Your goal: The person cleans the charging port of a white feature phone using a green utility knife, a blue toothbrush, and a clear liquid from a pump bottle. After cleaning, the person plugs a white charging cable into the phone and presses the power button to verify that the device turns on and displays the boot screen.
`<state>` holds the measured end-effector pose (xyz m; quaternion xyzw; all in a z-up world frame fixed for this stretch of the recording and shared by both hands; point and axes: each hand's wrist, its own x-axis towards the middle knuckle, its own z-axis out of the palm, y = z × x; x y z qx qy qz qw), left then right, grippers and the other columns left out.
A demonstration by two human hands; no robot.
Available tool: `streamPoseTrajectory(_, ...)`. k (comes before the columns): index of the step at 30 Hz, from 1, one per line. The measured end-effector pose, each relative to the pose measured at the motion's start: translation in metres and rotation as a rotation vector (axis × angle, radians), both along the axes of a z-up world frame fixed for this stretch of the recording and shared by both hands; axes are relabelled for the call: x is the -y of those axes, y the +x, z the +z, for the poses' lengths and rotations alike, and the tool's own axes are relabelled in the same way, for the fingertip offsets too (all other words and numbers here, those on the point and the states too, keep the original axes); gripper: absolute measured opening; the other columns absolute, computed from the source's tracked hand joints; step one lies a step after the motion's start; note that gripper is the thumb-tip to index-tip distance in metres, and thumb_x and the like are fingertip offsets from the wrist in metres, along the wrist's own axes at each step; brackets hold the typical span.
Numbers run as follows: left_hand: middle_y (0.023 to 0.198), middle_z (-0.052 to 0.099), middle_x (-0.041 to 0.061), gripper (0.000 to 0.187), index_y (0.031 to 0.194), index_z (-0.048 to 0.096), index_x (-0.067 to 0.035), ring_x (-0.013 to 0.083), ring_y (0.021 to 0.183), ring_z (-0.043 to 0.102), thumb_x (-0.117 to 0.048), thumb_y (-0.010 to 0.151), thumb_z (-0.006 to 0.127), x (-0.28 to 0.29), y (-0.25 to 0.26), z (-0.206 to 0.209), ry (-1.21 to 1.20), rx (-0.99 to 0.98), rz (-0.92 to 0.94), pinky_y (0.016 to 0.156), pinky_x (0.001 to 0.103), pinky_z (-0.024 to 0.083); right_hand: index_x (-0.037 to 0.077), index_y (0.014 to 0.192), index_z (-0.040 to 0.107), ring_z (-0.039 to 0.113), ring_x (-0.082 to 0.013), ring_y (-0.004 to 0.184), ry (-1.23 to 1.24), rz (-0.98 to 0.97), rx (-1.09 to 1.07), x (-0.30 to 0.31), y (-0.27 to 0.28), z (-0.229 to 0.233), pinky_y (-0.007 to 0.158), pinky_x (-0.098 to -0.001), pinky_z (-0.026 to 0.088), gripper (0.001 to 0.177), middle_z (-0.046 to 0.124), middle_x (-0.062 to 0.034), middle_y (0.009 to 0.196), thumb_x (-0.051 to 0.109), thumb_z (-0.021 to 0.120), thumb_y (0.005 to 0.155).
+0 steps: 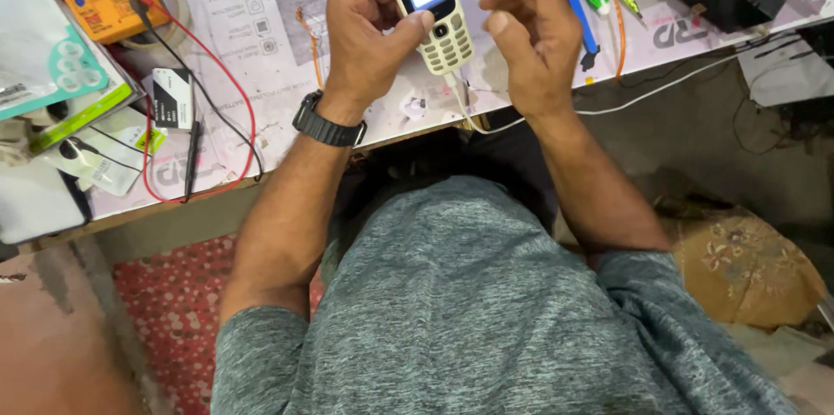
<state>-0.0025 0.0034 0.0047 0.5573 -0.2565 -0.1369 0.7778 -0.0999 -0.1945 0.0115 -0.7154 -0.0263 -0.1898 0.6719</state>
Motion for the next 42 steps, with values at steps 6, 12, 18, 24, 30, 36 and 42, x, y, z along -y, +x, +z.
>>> streamPoseTrajectory(6, 0.109, 0.073, 0.006, 0.036, 0.131, 0.060, 0.001, 0.0086, 0.094, 0.072, 0.002, 0.097, 0.071, 0.001, 0.002, 0.002, 0.043, 0.065, 0.004, 0.083, 0.023, 0.061, -0.010, 0.134, 0.059, 0.067, -0.0163, 0.108, 0.436, 0.305, -0.200, 0.002, 0.022, -0.016, 0.100, -0.0301, 0.055, 0.036, 0.069, -0.0129, 0.121, 0.012, 0.055, 0.105)
streamPoseTrajectory(12, 0.102, 0.069, 0.003, 0.037, 0.131, 0.060, 0.001, 0.0058, 0.087, 0.067, 0.002, 0.097, 0.074, 0.000, -0.001, -0.002, 0.056, 0.043, 0.034, 0.076, 0.019, 0.055, -0.009, 0.136, 0.057, 0.066, -0.0166, 0.108, 0.503, 0.465, -0.290, 0.006, 0.019, -0.020, 0.099, -0.0324, 0.055, 0.039, 0.068, -0.0117, 0.119, 0.011, 0.055, 0.102)
streamPoseTrajectory(18, 0.099, 0.072, 0.003, 0.032, 0.125, 0.062, 0.002, 0.0050, 0.083, 0.068, 0.002, 0.095, 0.073, -0.001, 0.001, 0.006, 0.076, 0.044, 0.017, 0.072, 0.018, 0.055, -0.010, 0.134, 0.058, 0.065, -0.0152, 0.110, 0.410, 0.437, -0.240, 0.003, 0.017, -0.021, 0.101, -0.0311, 0.054, 0.037, 0.068, -0.0112, 0.120, 0.009, 0.059, 0.102)
streamPoseTrajectory(24, 0.097, 0.072, 0.002, 0.033, 0.124, 0.062, 0.002, 0.0059, 0.086, 0.068, 0.003, 0.094, 0.073, -0.001, -0.001, 0.008, 0.060, 0.038, 0.008, 0.075, 0.020, 0.055, -0.009, 0.132, 0.059, 0.065, -0.0147, 0.109, 0.394, 0.417, -0.230, 0.002, 0.013, -0.024, 0.101, -0.0304, 0.053, 0.035, 0.069, -0.0113, 0.120, 0.010, 0.059, 0.102)
streamPoseTrajectory(30, 0.095, 0.071, 0.002, 0.032, 0.123, 0.063, 0.002, 0.0051, 0.084, 0.066, 0.002, 0.093, 0.073, -0.003, -0.001, 0.012, 0.092, 0.054, 0.023, 0.074, 0.020, 0.054, -0.008, 0.127, 0.062, 0.065, -0.0133, 0.104, 0.316, 0.401, -0.224, 0.000, 0.012, -0.023, 0.096, -0.0296, 0.054, 0.030, 0.070, -0.0099, 0.115, 0.011, 0.059, 0.103)
streamPoseTrajectory(36, 0.096, 0.073, 0.004, 0.032, 0.123, 0.063, 0.002, 0.0068, 0.084, 0.069, 0.001, 0.093, 0.073, -0.003, -0.001, 0.011, 0.097, 0.110, 0.026, 0.074, 0.021, 0.057, -0.007, 0.125, 0.063, 0.064, -0.0114, 0.102, 0.268, 0.397, -0.213, -0.001, 0.011, -0.020, 0.093, -0.0283, 0.053, 0.031, 0.069, -0.0080, 0.112, 0.015, 0.061, 0.104)
streamPoseTrajectory(42, 0.100, 0.074, 0.005, 0.029, 0.122, 0.062, 0.002, 0.0083, 0.088, 0.071, 0.000, 0.096, 0.073, -0.002, 0.001, 0.003, 0.066, 0.113, 0.151, 0.077, 0.022, 0.058, -0.004, 0.122, 0.058, 0.071, -0.0128, 0.097, 0.119, 0.156, -0.166, -0.013, 0.003, -0.003, 0.086, -0.0263, 0.059, 0.030, 0.073, -0.0104, 0.109, 0.012, 0.070, 0.100)
